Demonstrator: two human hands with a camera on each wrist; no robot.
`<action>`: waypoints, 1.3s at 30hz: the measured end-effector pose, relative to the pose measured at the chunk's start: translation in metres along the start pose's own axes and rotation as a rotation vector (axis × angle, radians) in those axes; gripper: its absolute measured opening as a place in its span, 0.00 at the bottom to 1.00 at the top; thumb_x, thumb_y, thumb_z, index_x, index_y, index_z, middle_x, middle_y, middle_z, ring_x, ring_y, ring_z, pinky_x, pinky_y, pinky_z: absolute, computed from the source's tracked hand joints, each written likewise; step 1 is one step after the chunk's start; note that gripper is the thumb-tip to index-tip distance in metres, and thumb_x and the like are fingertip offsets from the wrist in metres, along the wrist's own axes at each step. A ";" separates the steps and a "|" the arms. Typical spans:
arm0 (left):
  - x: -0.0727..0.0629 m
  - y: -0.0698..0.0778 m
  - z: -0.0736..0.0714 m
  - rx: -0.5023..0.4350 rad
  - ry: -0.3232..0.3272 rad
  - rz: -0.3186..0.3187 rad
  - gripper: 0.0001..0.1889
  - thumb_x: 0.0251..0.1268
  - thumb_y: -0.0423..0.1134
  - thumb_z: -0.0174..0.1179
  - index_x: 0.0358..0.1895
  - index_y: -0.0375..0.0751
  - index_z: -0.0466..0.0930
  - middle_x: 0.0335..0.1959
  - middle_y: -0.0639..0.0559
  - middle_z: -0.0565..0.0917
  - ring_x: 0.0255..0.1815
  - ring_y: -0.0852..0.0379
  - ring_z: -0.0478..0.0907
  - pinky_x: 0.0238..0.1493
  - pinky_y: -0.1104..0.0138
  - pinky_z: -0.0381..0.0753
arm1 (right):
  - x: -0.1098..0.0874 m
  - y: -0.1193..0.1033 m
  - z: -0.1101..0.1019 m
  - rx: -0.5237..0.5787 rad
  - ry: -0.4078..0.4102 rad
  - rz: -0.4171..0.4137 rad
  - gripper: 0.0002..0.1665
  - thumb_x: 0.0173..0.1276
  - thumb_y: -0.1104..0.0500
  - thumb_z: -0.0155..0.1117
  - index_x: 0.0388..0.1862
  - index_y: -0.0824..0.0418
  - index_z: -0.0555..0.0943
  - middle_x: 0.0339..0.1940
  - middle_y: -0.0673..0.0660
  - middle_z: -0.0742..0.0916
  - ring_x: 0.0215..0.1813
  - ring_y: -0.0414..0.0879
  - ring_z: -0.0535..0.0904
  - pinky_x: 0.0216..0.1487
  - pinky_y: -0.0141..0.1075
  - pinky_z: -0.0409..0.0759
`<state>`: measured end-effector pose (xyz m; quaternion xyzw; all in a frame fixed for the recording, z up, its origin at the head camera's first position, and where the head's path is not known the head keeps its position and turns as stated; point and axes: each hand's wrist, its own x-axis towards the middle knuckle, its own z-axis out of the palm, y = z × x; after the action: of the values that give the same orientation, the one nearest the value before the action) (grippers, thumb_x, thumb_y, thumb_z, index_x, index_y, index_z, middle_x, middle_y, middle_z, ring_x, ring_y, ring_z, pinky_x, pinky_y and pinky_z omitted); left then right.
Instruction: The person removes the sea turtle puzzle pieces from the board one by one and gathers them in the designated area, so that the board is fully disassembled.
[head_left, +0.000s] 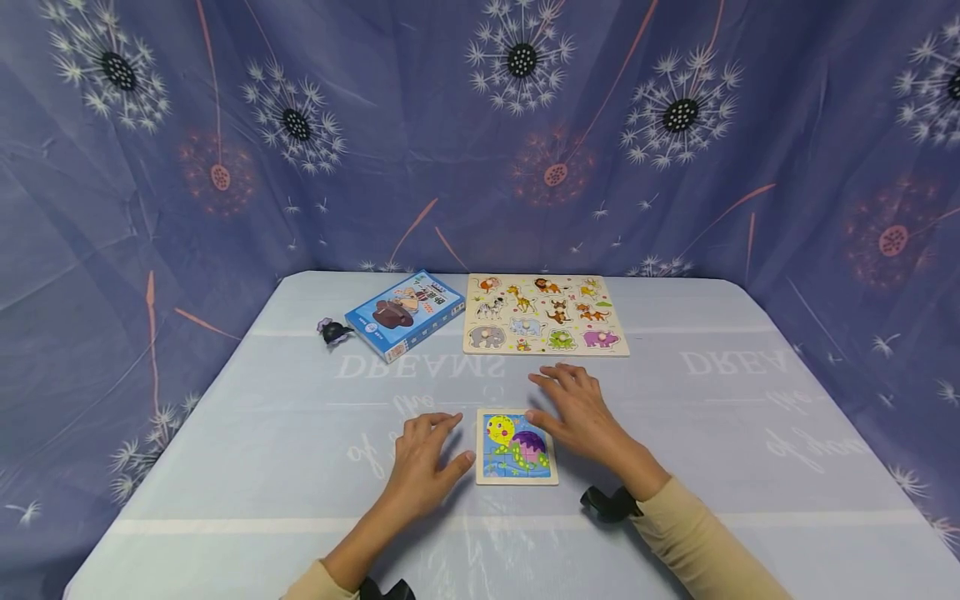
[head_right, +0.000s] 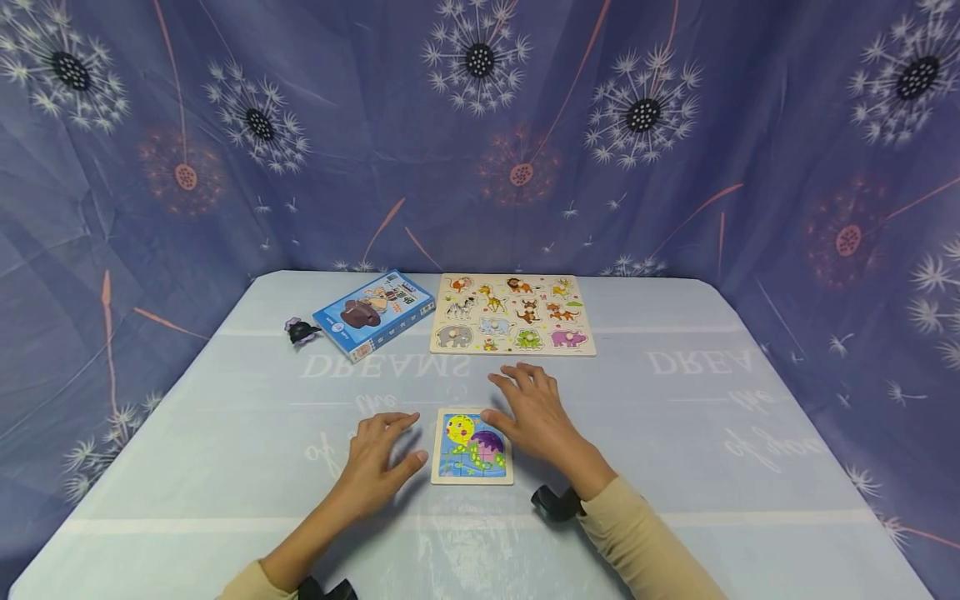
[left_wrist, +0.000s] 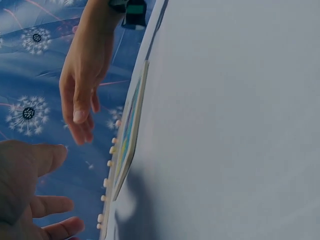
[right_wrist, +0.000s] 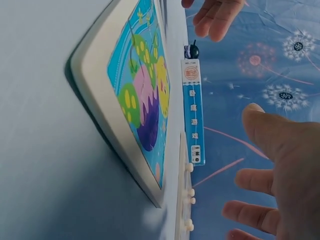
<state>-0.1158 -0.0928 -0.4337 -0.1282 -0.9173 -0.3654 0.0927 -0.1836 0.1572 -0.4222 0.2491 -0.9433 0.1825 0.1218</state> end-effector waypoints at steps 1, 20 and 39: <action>0.000 0.000 0.001 -0.001 -0.004 0.000 0.27 0.57 0.44 0.63 0.60 0.38 0.75 0.55 0.43 0.73 0.58 0.46 0.63 0.52 0.51 0.60 | 0.001 0.000 0.001 0.009 -0.008 -0.003 0.33 0.61 0.43 0.64 0.63 0.56 0.74 0.63 0.60 0.76 0.65 0.59 0.65 0.58 0.54 0.63; -0.005 0.007 0.016 -0.021 -0.071 -0.021 0.25 0.52 0.42 0.68 0.55 0.40 0.78 0.48 0.49 0.74 0.50 0.54 0.64 0.48 0.59 0.60 | 0.014 -0.011 0.014 0.091 -0.178 -0.045 0.27 0.60 0.45 0.66 0.57 0.52 0.78 0.51 0.53 0.80 0.53 0.48 0.69 0.54 0.48 0.64; -0.008 0.009 0.027 -0.006 -0.033 -0.024 0.22 0.50 0.42 0.68 0.51 0.40 0.81 0.42 0.55 0.73 0.47 0.57 0.62 0.46 0.60 0.58 | 0.026 -0.013 0.022 0.172 -0.289 -0.119 0.22 0.61 0.50 0.66 0.54 0.51 0.80 0.46 0.50 0.80 0.46 0.43 0.65 0.49 0.42 0.61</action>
<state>-0.1074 -0.0687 -0.4494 -0.1235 -0.9191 -0.3670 0.0729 -0.2021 0.1265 -0.4303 0.3378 -0.9154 0.2173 -0.0261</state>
